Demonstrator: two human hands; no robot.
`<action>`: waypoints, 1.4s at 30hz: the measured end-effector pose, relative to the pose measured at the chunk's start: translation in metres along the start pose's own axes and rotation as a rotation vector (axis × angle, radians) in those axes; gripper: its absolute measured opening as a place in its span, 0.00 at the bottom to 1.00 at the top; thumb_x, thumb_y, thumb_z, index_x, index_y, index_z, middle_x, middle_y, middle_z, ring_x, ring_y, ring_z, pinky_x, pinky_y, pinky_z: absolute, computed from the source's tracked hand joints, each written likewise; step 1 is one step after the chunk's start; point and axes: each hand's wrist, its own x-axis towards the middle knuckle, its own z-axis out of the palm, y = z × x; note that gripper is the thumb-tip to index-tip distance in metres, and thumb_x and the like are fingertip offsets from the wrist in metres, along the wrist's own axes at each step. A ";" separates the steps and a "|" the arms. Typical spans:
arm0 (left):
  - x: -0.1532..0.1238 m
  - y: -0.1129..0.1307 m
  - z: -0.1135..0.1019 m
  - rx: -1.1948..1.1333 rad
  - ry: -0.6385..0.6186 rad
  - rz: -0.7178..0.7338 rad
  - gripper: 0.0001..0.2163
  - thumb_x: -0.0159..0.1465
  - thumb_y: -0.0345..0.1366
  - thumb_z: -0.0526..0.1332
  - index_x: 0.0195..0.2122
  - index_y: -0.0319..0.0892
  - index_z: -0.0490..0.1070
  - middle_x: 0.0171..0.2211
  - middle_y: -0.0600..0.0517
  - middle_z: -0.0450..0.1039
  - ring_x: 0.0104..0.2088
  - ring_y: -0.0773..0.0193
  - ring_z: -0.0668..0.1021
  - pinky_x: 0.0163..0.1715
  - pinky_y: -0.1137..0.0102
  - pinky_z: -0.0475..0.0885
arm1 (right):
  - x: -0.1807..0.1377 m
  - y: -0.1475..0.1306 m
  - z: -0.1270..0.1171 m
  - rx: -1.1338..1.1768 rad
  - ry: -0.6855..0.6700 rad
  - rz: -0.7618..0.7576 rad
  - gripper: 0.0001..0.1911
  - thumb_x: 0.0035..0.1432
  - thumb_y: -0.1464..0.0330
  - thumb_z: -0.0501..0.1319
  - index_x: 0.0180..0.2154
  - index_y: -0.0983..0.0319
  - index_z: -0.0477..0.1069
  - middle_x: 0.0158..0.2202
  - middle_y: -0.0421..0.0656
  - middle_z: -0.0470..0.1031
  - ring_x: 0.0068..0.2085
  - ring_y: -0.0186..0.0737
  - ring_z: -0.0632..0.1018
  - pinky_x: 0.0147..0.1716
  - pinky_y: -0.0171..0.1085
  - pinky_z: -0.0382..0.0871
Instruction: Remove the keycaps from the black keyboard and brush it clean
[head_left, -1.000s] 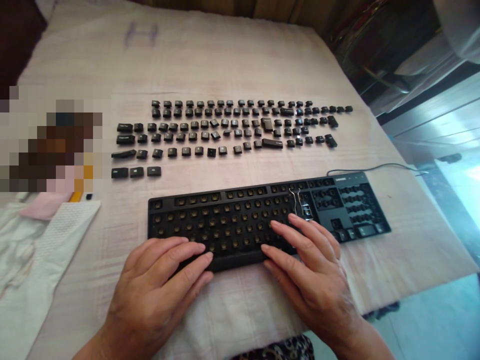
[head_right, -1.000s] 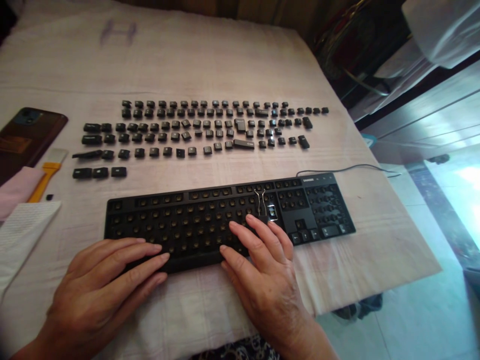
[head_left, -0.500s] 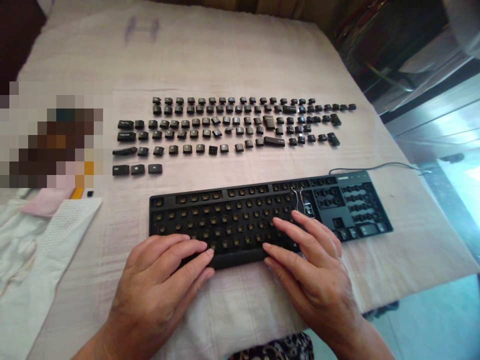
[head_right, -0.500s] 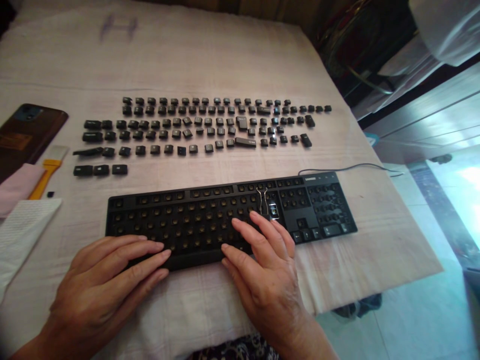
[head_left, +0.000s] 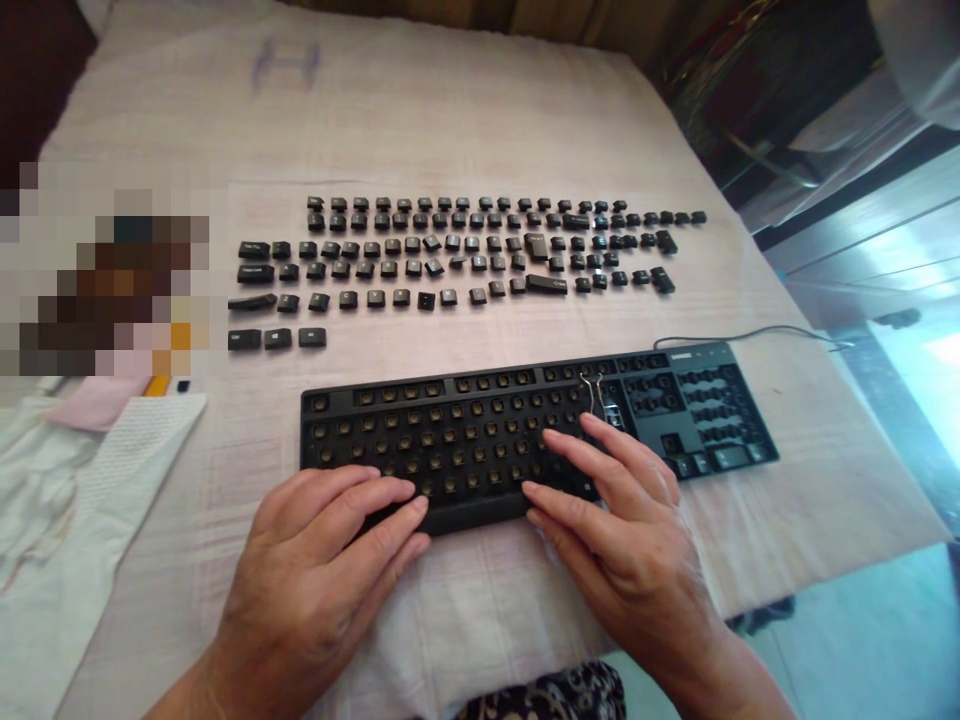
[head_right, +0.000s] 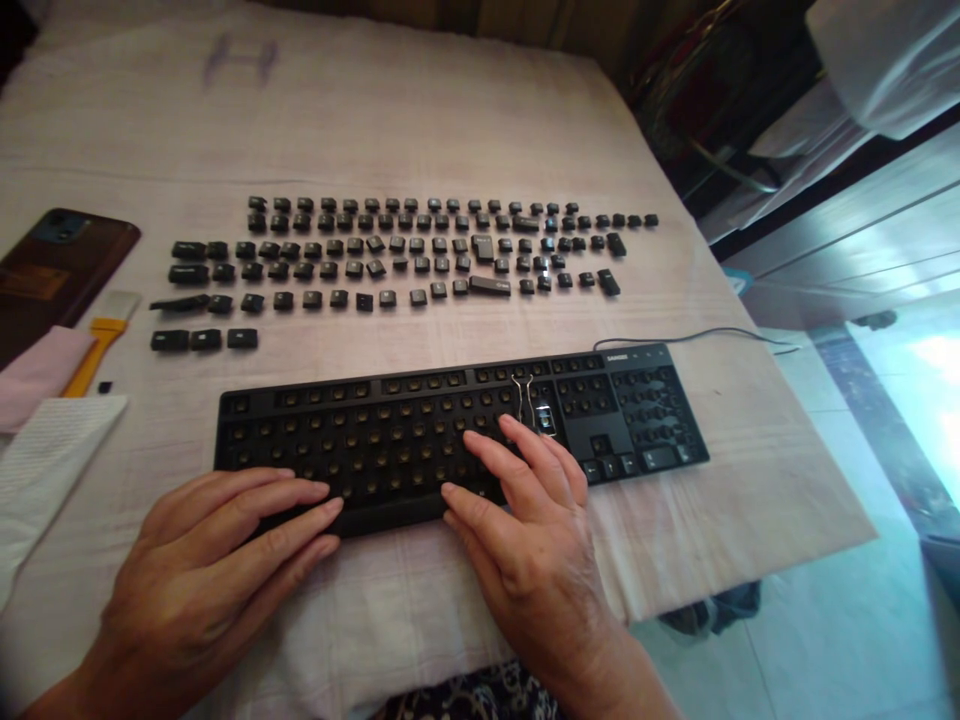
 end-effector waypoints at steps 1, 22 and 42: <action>0.000 0.000 0.000 0.002 -0.001 0.001 0.06 0.70 0.33 0.62 0.45 0.46 0.78 0.42 0.51 0.82 0.45 0.55 0.78 0.48 0.59 0.70 | 0.000 0.000 0.000 0.000 -0.004 0.005 0.08 0.64 0.73 0.64 0.41 0.56 0.81 0.56 0.49 0.78 0.63 0.58 0.70 0.57 0.60 0.66; 0.000 0.003 0.001 0.119 0.027 0.057 0.06 0.70 0.33 0.62 0.44 0.47 0.78 0.40 0.52 0.83 0.44 0.55 0.79 0.48 0.57 0.69 | -0.004 -0.001 0.003 -0.082 -0.016 -0.030 0.09 0.64 0.72 0.64 0.43 0.55 0.80 0.55 0.46 0.78 0.62 0.54 0.71 0.61 0.57 0.62; -0.007 -0.002 -0.001 0.052 0.041 0.051 0.09 0.67 0.31 0.65 0.47 0.48 0.78 0.41 0.51 0.82 0.44 0.55 0.80 0.49 0.58 0.71 | -0.023 -0.010 0.006 -0.059 0.052 -0.012 0.13 0.64 0.75 0.61 0.47 0.56 0.78 0.57 0.49 0.76 0.64 0.53 0.70 0.63 0.59 0.60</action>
